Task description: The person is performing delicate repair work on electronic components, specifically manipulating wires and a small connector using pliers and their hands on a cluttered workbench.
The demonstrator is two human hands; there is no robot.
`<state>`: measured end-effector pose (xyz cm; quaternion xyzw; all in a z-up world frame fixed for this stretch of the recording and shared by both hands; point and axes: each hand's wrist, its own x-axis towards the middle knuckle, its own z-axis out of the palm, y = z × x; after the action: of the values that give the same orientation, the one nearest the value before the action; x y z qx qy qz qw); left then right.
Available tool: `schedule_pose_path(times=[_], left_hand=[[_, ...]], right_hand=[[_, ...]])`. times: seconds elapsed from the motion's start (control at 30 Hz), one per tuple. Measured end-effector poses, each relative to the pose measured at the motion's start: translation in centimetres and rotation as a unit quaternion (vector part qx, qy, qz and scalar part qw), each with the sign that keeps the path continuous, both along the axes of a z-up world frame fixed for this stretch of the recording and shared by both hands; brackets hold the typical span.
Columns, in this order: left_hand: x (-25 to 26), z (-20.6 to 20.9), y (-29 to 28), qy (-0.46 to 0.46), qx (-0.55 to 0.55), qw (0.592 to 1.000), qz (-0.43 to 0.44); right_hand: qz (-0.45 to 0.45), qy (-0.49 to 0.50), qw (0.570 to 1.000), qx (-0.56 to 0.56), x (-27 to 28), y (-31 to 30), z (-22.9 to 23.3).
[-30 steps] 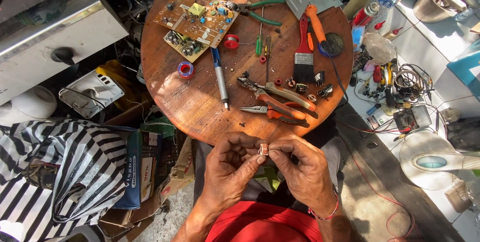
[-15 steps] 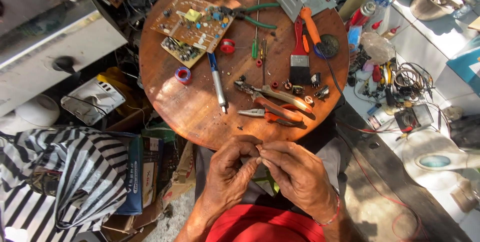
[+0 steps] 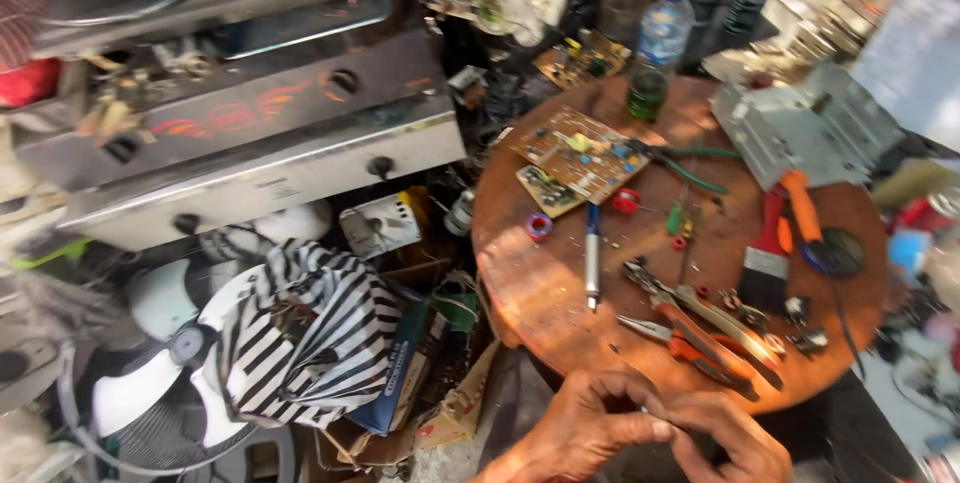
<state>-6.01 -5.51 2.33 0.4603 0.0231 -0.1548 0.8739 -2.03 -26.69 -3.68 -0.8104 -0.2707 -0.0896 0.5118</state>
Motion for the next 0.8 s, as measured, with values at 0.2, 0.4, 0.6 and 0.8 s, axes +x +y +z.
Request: schedule_pose_path(times=[0.2, 0.4, 0.6, 0.8], left_hand=[[-0.1, 0.6, 0.6, -0.044, 0.1, 0.994, -0.024], [0.3, 1.2, -0.9, -0.028, -0.084, 0.996, 0.0], [2.4, 0.4, -2.7, -0.023, 0.003, 0.993, 0.112], [2.9, 2.9, -3.0, 0.007, 0.095, 0.988, 0.121]], right_hand=[[-0.078, 0.018, 0.994, 0.074, 1.0, 0.0, -6.5], [0.2, 0.211, 0.822, 0.489, 2.8, -2.3, -14.7], [-0.161, -0.004, 0.97, 0.18, -1.2, 3.1, 0.6], [-0.173, -0.077, 0.977, 0.094, -2.3, 3.2, 7.7]])
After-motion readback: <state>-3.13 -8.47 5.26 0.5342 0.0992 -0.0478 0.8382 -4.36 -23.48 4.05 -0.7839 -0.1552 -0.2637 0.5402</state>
